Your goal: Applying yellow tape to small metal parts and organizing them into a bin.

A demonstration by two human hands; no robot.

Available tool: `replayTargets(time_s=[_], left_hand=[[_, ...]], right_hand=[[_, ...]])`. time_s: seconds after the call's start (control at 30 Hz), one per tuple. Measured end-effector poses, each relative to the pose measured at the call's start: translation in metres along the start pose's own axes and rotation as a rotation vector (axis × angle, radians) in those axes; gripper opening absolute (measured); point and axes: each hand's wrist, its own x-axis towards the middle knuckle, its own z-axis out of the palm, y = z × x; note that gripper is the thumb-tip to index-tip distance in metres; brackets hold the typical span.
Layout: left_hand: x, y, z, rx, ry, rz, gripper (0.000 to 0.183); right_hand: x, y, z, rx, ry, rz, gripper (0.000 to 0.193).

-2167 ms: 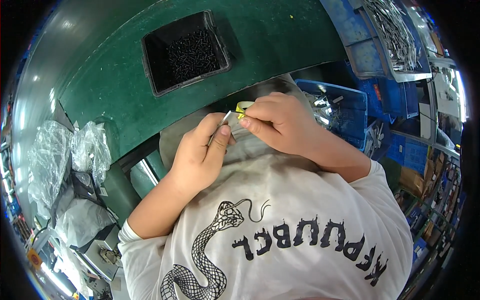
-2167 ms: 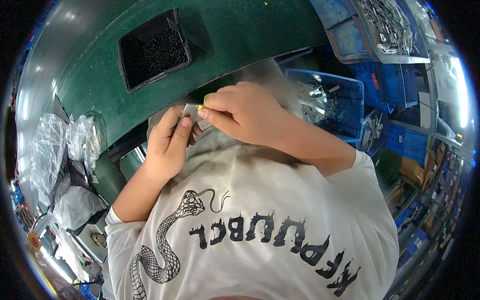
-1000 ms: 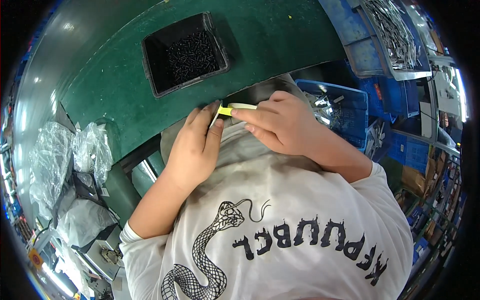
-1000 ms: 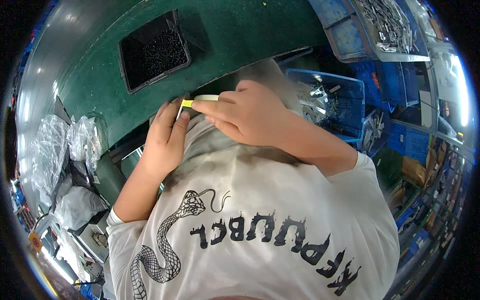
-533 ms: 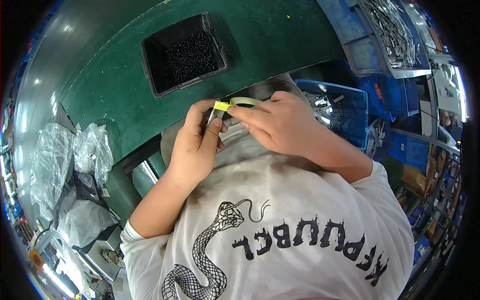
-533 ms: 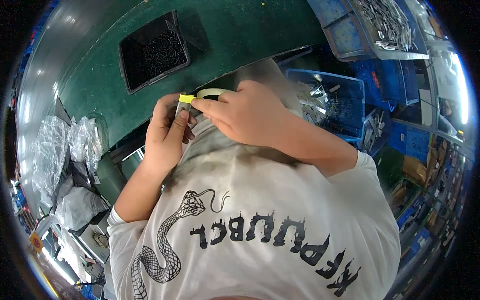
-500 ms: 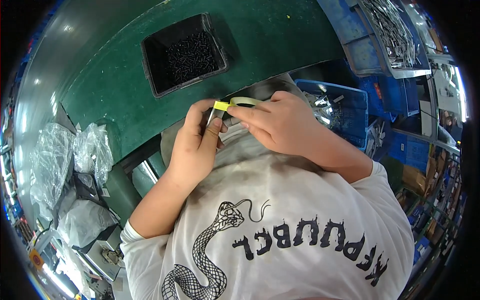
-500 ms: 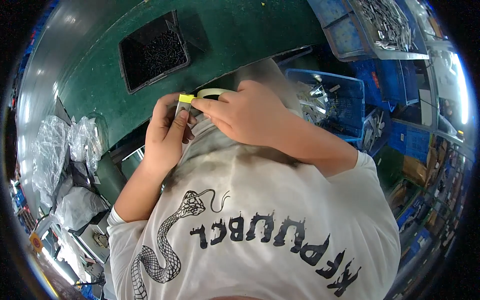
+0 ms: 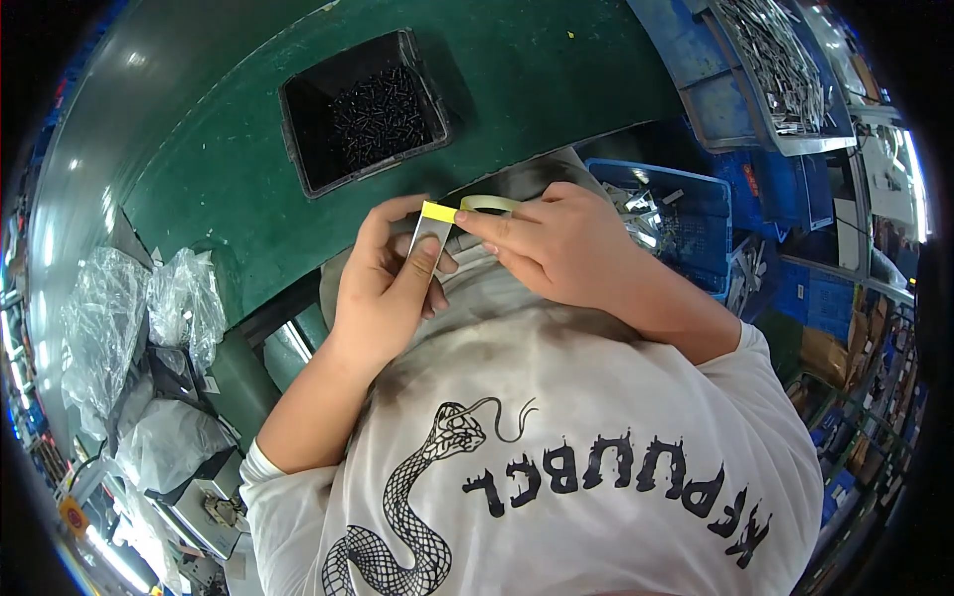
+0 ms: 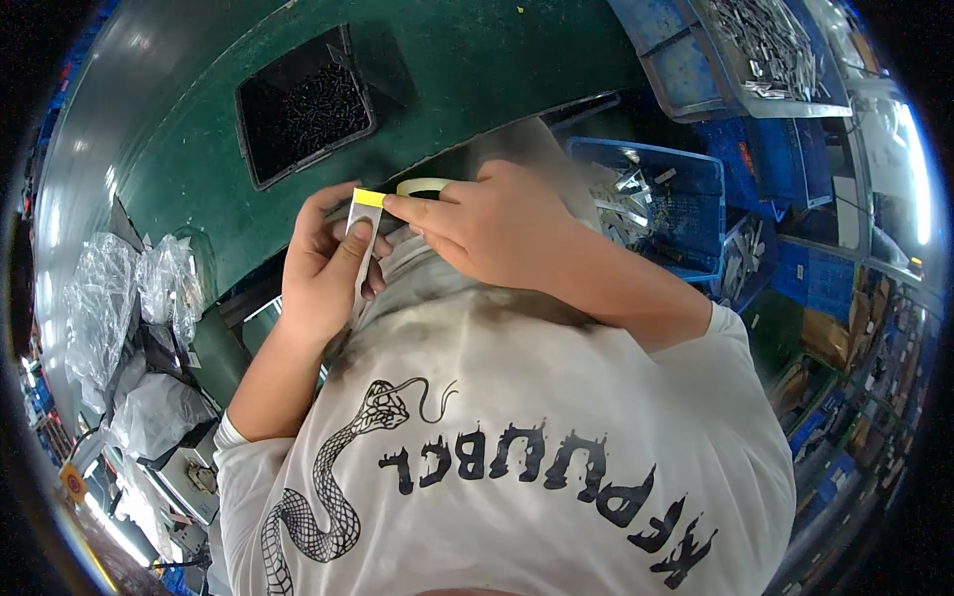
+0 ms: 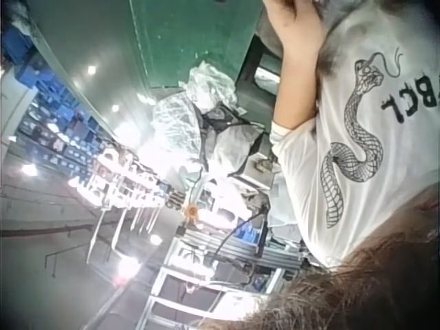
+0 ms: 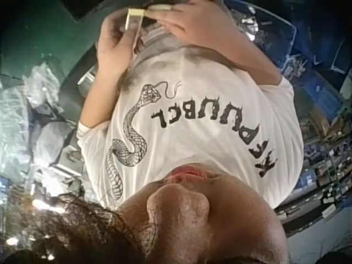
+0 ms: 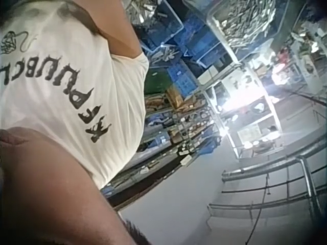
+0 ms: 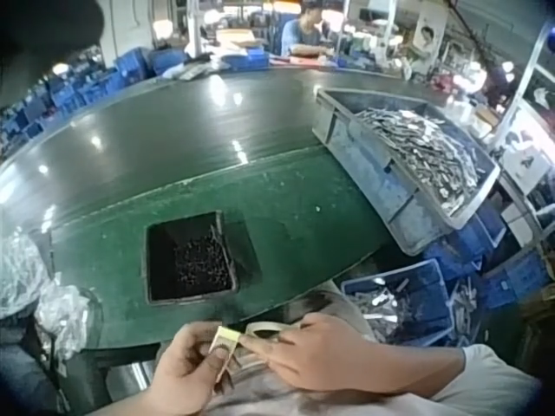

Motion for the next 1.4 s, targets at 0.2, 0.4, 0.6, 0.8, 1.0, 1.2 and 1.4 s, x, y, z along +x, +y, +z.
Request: replayTargets(time_s=[0.2,0.4,0.6,0.8,1.0,1.2,1.4], left_hand=[[-0.001,0.006,0.008,0.181,0.103,0.007,0.057],[0.001,-0.009,0.001,0.376,0.15,0.275,0.046],[0.001,-0.004,-0.002,0.632,0.178,0.405,0.024],[-0.001,-0.012,-0.004,0.832,0.159,0.412,0.018],[0.0,-0.008,-0.002,0.198,0.091,0.24,0.015],[-0.001,-0.008,-0.003,0.082,0.06,0.284,0.015],[-0.002,-0.01,-0.004,0.046,0.04,0.305,0.016]], right_hand=[[0.0,-0.002,-0.001,-0.047,-0.023,-0.011,0.041],[0.002,-0.002,-0.002,-0.065,-0.016,-0.034,0.043],[0.002,-0.003,0.0,-0.077,-0.018,-0.032,0.042],[0.002,-0.004,-0.002,0.012,-0.044,0.011,0.038],[0.001,-0.002,-0.006,0.14,-0.015,0.076,0.037],[0.003,-0.004,-0.012,0.24,-0.023,0.126,0.037],[0.003,-0.003,-0.009,0.261,0.011,0.118,0.036]])
